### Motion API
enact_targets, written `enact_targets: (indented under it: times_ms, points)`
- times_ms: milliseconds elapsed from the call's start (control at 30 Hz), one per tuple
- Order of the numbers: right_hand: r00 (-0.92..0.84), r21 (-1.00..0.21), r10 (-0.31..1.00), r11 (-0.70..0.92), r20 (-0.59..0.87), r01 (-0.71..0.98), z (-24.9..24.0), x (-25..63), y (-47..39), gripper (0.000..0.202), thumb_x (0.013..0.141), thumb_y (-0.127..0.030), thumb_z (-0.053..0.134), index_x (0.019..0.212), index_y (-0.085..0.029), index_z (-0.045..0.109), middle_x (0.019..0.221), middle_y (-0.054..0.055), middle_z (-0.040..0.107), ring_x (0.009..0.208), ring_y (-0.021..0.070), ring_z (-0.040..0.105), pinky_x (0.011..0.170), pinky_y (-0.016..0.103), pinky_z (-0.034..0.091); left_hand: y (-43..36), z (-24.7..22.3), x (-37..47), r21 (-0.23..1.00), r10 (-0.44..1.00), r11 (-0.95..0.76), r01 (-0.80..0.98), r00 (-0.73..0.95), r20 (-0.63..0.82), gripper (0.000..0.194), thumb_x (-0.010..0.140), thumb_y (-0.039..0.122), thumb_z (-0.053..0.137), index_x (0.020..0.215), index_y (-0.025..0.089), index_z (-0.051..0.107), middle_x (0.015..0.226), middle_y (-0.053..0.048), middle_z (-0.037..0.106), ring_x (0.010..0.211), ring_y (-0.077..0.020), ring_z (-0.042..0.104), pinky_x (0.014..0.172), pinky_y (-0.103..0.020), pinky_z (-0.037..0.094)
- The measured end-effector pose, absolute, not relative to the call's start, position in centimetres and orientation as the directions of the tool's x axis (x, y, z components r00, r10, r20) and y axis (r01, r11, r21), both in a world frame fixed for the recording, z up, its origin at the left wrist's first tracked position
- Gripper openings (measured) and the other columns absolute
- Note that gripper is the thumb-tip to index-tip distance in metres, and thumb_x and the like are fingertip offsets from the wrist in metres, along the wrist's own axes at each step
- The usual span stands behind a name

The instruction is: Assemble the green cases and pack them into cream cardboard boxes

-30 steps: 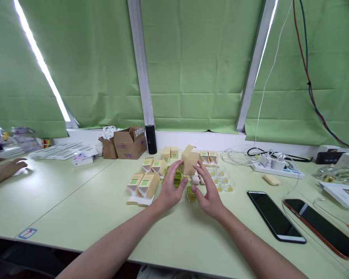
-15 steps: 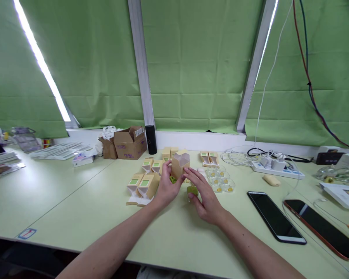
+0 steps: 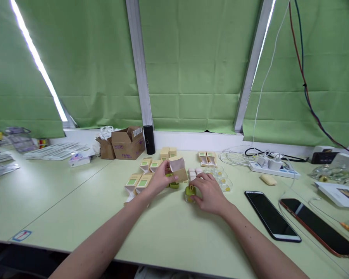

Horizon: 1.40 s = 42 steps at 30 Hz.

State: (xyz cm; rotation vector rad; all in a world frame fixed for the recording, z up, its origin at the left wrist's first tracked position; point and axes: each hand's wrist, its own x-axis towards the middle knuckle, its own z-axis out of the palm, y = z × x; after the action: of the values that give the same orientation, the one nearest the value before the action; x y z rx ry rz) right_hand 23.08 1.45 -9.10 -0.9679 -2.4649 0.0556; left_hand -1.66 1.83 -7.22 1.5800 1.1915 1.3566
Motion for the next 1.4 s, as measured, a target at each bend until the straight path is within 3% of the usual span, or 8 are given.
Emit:
enact_targets:
  times_ms: [233, 533, 700, 833, 933, 1033, 1200, 1400]
  points:
    - [-0.596, -0.175, 0.699, 0.695, 0.395, 0.698, -8.8, 23.7, 2.3, 0.022, 0.081, -0.022, 0.081, 0.102, -0.022, 0.074, 0.102, 0.006, 0.08, 0.115, 0.0304, 0.06, 0.098, 0.043, 0.039, 0.2, -7.7, -2.6, 0.801, 0.935, -0.353, 0.484, 0.194, 0.295, 0.053, 0.068, 0.034, 0.088, 0.114, 0.02, 0.065, 0.117, -0.009, 0.072, 0.114, -0.0316, 0.066, 0.101, -0.044, 0.054]
    - [-0.574, -0.189, 0.72, 0.672, 0.39, 0.716, -9.2, 23.7, 2.7, 0.026, 0.079, -0.02, 0.083, 0.102, -0.022, 0.073, 0.101, 0.006, 0.078, 0.11, 0.0294, 0.061, 0.092, 0.042, 0.041, -1.2, -9.4, -3.1, 0.653, 0.944, -0.33, 0.682, 0.243, 0.224, 0.069, 0.061, 0.033, 0.095, 0.124, 0.024, 0.07, 0.114, -0.01, 0.065, 0.112, -0.0363, 0.064, 0.099, -0.05, 0.054]
    - [-0.578, -0.195, 0.713, 0.681, 0.398, 0.706, -9.2, 23.6, 2.5, 0.023, 0.081, -0.019, 0.082, 0.101, -0.022, 0.072, 0.1, 0.006, 0.077, 0.109, 0.0292, 0.061, 0.092, 0.042, 0.041, -1.8, -8.6, -3.0, 0.7, 0.914, -0.402, 0.59, 0.305, 0.268, 0.081, 0.064, 0.033, 0.097, 0.136, 0.027, 0.06, 0.136, -0.013, 0.06, 0.13, -0.0376, 0.058, 0.11, -0.052, 0.049]
    - [-0.577, -0.187, 0.717, 0.676, 0.391, 0.713, -9.2, 23.6, 2.5, 0.021, 0.082, -0.019, 0.082, 0.1, -0.021, 0.071, 0.101, 0.007, 0.077, 0.11, 0.0292, 0.06, 0.091, 0.041, 0.041, -2.1, -8.1, -3.0, 0.718, 0.817, -0.577, 0.389, 0.306, 0.49, 0.046, 0.092, 0.047, 0.077, 0.13, 0.027, 0.06, 0.139, -0.014, 0.06, 0.134, -0.0315, 0.056, 0.114, -0.049, 0.046]
    - [-0.575, -0.188, 0.717, 0.675, 0.394, 0.714, -9.3, 23.6, 2.5, 0.021, 0.082, -0.019, 0.081, 0.1, -0.021, 0.071, 0.101, 0.007, 0.077, 0.109, 0.0291, 0.06, 0.091, 0.041, 0.041, -2.3, -7.6, -3.0, 0.678, 0.749, -0.663, 0.318, 0.301, 0.591, 0.031, 0.093, 0.053, 0.074, 0.103, 0.024, 0.074, 0.132, -0.013, 0.062, 0.13, -0.0321, 0.058, 0.114, -0.049, 0.048]
    - [-0.573, -0.194, 0.717, 0.676, 0.398, 0.711, -9.3, 23.6, 2.5, 0.022, 0.081, -0.018, 0.082, 0.1, -0.021, 0.071, 0.1, 0.007, 0.077, 0.108, 0.029, 0.061, 0.09, 0.041, 0.041, -2.6, -7.4, -2.8, 0.656, 0.743, -0.668, 0.351, 0.359, 0.565, 0.031, 0.094, 0.053, 0.074, 0.086, 0.025, 0.083, 0.134, -0.013, 0.063, 0.13, -0.034, 0.06, 0.116, -0.051, 0.048]
    - [-0.566, -0.201, 0.717, 0.675, 0.406, 0.71, -9.2, 23.6, 2.5, 0.024, 0.079, -0.017, 0.082, 0.1, -0.021, 0.071, 0.1, 0.006, 0.077, 0.108, 0.0294, 0.061, 0.091, 0.042, 0.042, -2.8, -7.7, -2.6, 0.636, 0.768, -0.64, 0.431, 0.375, 0.519, 0.028, 0.099, 0.048, 0.067, 0.111, 0.03, 0.085, 0.145, -0.012, 0.065, 0.135, -0.0344, 0.062, 0.117, -0.054, 0.049]
    - [-0.569, -0.197, 0.725, 0.668, 0.389, 0.717, -9.1, 23.5, 2.4, 0.023, 0.079, -0.017, 0.082, 0.099, -0.022, 0.071, 0.1, 0.007, 0.078, 0.109, 0.0302, 0.061, 0.091, 0.043, 0.041, -2.3, -8.6, -2.1, 0.655, 0.812, -0.569, 0.497, 0.212, 0.544, 0.03, 0.1, 0.047, 0.065, 0.111, 0.029, 0.085, 0.122, -0.011, 0.08, 0.127, -0.0322, 0.069, 0.102, -0.045, 0.061]
